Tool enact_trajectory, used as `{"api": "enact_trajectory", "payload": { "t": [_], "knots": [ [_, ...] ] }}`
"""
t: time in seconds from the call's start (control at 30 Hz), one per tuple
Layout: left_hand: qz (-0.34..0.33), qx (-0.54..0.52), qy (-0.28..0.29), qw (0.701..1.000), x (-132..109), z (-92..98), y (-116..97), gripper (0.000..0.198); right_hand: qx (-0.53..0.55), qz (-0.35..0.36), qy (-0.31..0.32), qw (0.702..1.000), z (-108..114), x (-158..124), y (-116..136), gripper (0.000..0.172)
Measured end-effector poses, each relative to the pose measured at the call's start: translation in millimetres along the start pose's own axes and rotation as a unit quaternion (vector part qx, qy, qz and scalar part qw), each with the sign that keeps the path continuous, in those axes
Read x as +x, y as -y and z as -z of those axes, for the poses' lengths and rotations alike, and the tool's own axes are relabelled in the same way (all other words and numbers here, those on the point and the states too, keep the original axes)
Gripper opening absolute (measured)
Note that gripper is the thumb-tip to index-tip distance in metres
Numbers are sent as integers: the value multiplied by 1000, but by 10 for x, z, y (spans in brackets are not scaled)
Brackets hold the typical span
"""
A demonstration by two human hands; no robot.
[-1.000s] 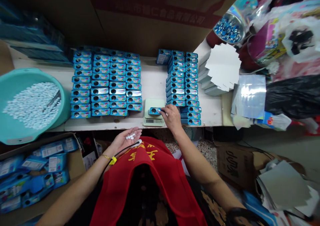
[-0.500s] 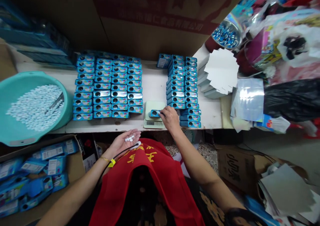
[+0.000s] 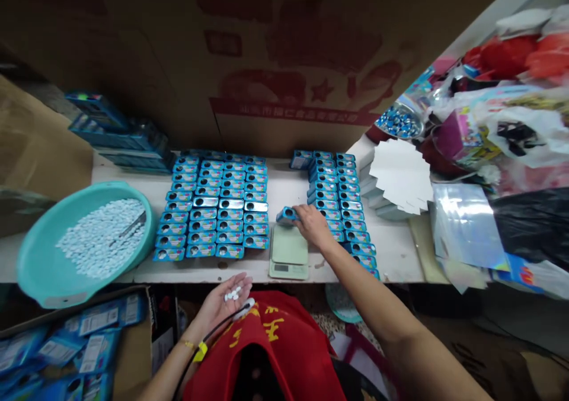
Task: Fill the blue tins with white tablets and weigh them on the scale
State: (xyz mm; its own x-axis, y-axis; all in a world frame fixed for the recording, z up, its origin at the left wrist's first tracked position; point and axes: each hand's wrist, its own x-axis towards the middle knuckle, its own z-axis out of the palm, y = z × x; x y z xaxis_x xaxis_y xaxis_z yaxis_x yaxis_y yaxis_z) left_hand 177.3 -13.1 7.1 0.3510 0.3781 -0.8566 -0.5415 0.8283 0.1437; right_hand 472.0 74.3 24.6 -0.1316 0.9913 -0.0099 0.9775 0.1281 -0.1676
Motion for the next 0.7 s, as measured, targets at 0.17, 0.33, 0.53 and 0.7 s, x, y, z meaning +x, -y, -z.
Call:
{"api": "enact_trajectory", "payload": {
  "t": [0.17, 0.33, 0.53, 0.7],
  "knots": [
    [-31, -27, -68, 997, -69, 203, 18, 42, -18, -92, -35, 995, -59, 1225, -248, 35],
    [-41, -46, -133, 989, -143, 384, 105, 54, -6, -80, -16, 997, -281, 1959, -270, 33],
    [-59, -44, -160, 984, -163, 370, 104, 55, -10, -81, -36, 996, -270, 1938, -625, 40],
    [-68, -49, -154, 985, -105, 385, 219, 56, -86, -146, -64, 983, -221, 1868, -1049, 45]
  ]
}}
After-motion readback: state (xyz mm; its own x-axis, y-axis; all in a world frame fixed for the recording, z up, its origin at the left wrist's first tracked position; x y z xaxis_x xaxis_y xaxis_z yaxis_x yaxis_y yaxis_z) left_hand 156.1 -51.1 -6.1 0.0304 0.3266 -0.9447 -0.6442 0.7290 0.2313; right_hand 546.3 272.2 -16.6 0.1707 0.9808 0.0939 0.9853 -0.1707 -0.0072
